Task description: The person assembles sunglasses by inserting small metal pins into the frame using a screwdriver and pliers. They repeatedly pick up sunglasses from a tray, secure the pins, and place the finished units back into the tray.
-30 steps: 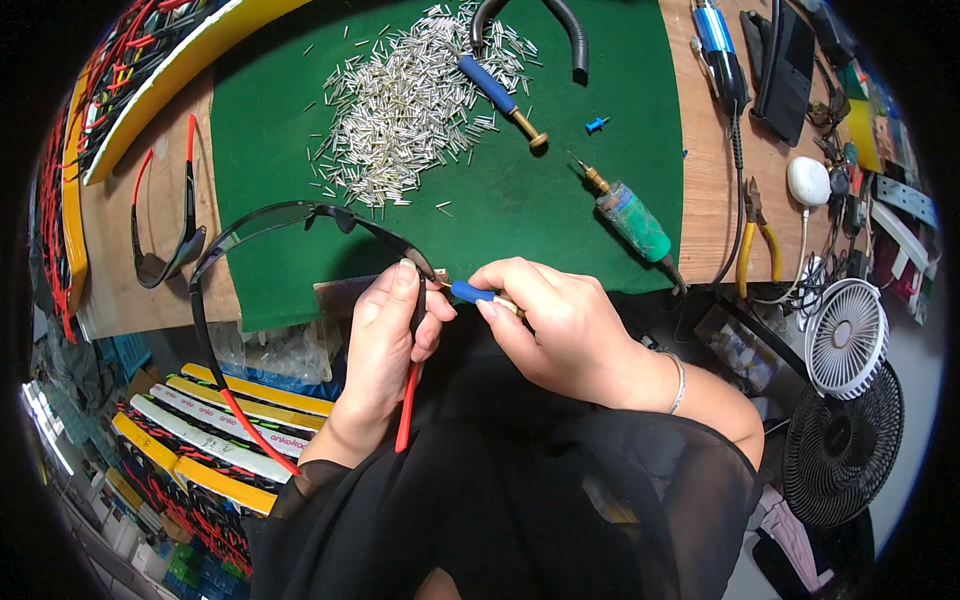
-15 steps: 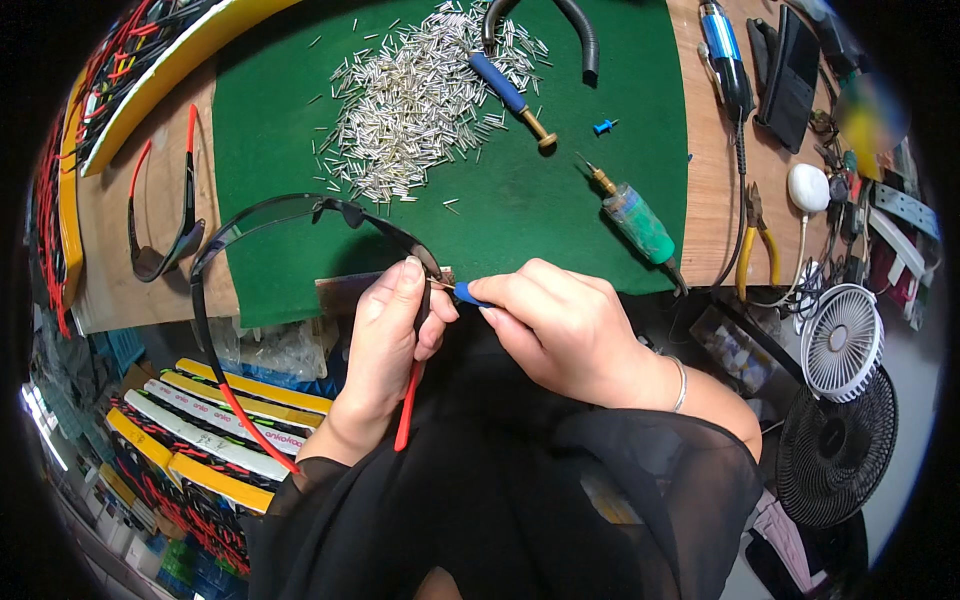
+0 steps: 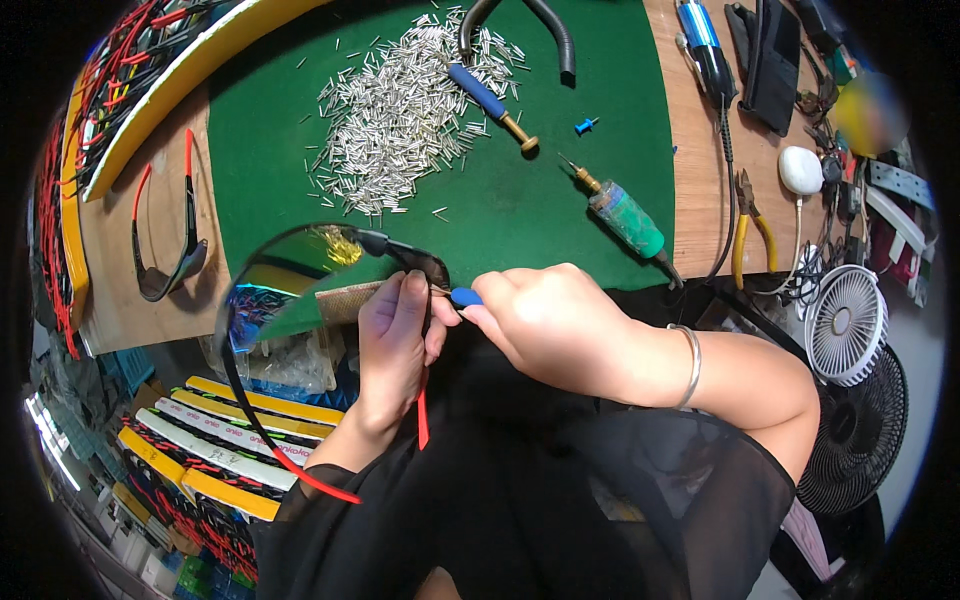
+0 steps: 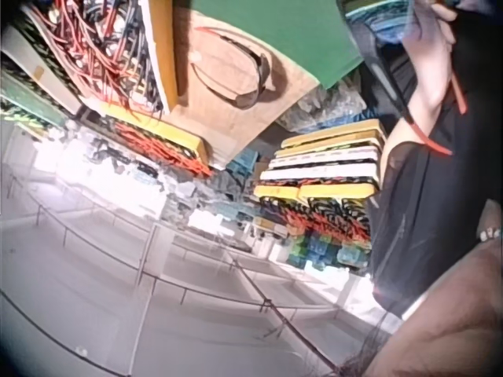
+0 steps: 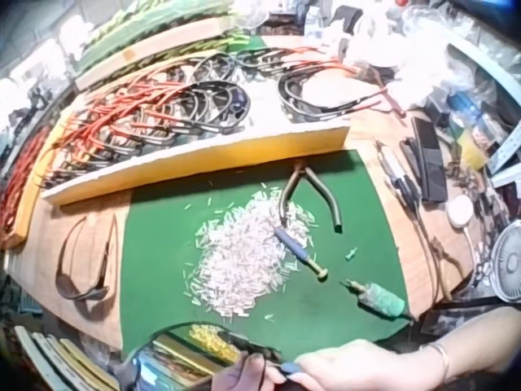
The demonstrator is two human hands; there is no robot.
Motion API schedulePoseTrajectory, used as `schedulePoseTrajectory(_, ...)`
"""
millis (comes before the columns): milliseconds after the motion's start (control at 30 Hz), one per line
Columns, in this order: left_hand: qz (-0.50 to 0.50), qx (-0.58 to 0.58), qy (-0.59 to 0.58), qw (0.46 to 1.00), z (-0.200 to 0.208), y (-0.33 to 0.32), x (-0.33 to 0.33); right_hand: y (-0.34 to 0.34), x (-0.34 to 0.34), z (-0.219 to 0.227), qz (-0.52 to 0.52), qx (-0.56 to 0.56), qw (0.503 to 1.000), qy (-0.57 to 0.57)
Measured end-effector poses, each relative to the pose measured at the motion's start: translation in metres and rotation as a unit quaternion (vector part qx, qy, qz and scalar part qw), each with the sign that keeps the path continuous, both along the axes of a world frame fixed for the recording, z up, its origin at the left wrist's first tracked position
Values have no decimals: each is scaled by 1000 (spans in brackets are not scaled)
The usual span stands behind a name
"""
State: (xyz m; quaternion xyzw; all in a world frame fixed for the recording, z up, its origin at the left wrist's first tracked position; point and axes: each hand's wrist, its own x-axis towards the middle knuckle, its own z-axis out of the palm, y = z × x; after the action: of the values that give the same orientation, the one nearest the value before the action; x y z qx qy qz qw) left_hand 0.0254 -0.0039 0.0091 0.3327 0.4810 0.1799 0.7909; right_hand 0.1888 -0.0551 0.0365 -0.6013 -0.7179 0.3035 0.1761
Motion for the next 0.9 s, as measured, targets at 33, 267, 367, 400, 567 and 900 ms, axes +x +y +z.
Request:
schedulePoseTrajectory(33, -4, -1, -4, 1000, -1, 0, -1, -1, 1, -5, 31, 62, 997, -37)
schedulePoseTrajectory(267, 12, -32, -10, 999, -4, 3, -2, 2, -2, -9, -20, 130, 991, -28)
schedulePoseTrajectory(367, 8, -32, -10, 999, -4, 4, -4, 4, 2, 2, -17, -5, 1000, -13)
schedulePoseTrajectory(400, 6, -26, -7, 1000, -4, 4, -4, 4, 4, 3, 8, -46, 998, -31)
schedulePoseTrajectory(567, 11, -16, -2, 1000, -5, 2, -2, 4, -4, 5, -5, 94, 993, -69)
schedulePoseTrajectory(900, 5, -19, 5, 1000, -1, 4, 0, 2, -3, 8, -52, 71, 996, -25)
